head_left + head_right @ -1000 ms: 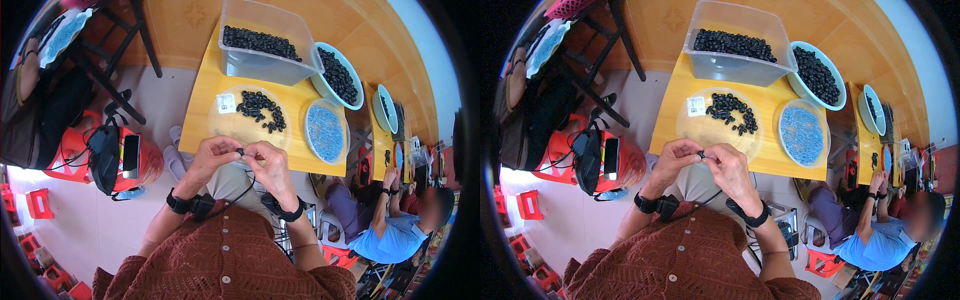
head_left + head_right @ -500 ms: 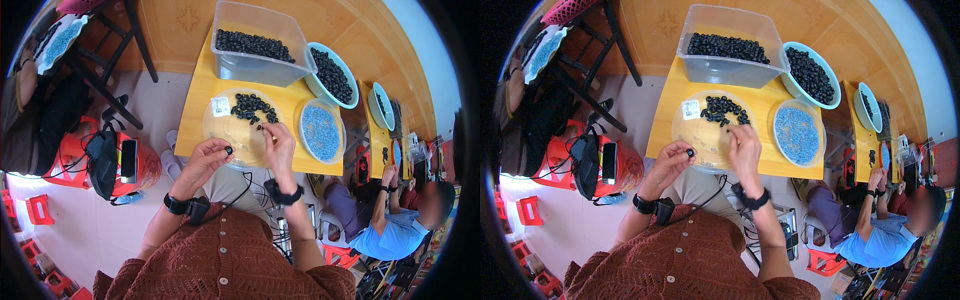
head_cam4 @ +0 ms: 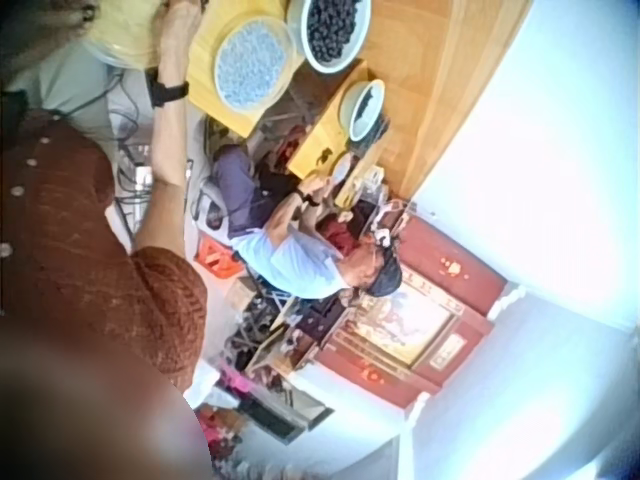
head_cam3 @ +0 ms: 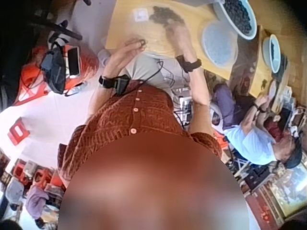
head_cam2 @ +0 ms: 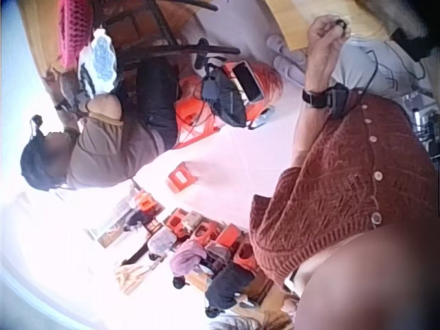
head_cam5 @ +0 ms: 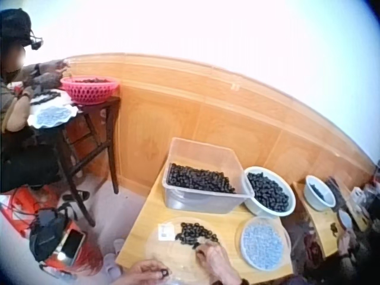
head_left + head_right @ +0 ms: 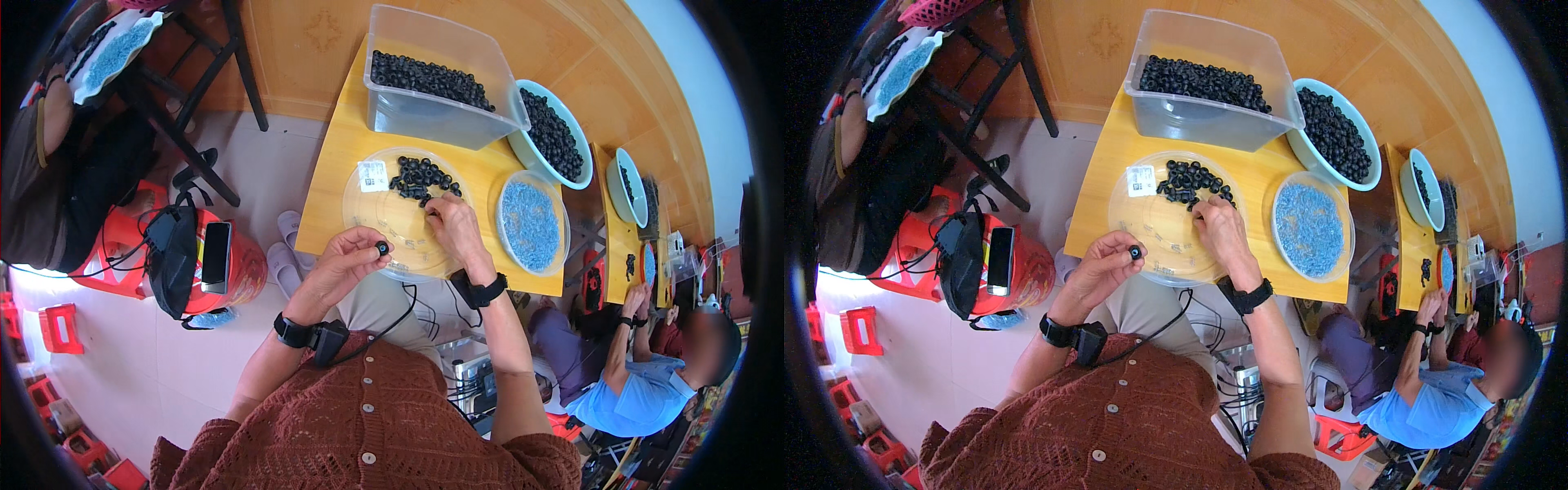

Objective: Manually sorting and assembling small black rubber rings or gaskets onto a clear circular template.

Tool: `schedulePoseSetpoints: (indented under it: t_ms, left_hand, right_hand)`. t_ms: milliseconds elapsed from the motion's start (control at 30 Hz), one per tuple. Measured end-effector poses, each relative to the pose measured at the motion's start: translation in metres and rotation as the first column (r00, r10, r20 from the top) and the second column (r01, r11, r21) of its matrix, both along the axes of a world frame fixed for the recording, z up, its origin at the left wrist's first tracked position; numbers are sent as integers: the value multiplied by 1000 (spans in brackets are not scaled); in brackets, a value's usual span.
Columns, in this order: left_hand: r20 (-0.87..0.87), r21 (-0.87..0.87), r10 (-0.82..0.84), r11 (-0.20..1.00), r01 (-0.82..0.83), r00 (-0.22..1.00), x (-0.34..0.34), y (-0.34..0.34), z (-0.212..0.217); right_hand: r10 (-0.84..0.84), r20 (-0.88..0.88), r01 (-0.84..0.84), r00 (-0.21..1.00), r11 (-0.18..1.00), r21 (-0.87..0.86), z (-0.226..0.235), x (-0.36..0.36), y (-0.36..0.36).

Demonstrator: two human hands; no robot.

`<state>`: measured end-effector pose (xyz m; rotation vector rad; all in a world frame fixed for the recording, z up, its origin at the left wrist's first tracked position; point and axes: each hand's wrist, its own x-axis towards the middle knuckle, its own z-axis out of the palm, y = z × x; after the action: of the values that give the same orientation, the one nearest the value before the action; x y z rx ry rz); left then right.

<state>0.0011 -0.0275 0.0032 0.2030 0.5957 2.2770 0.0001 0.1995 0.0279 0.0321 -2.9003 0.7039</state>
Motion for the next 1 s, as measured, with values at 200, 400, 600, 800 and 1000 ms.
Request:
schedulePoseSetpoints:
  t_ms: [200, 400, 600, 800, 1000]
  left_hand:
    - [19, 14, -15, 1000, 15, 1000, 0, -1, -2]
    - [10, 12, -2, 1000, 2, 1000, 0, -1, -2]
    - [18, 8, 0, 1000, 0, 1000, 0, -1, -2]
    - [22, -51, 21, 998, -20, 1000, -2, 0, -2]
    - [-2, -69, 23, 997, -23, 1000, -2, 6, 2]
  right_hand:
    - [7, 30, -6, 1000, 999, -38, 2, 2, 0]
    - [23, 70, -8, 997, 978, -207, -3, 0, 7]
    - [10, 83, 12, 996, 965, -261, -2, 4, 9]
    - [60, 130, 49, 990, 709, -703, 32, 23, -16]
    - [79, 57, -4, 995, 609, -793, 56, 41, -51]
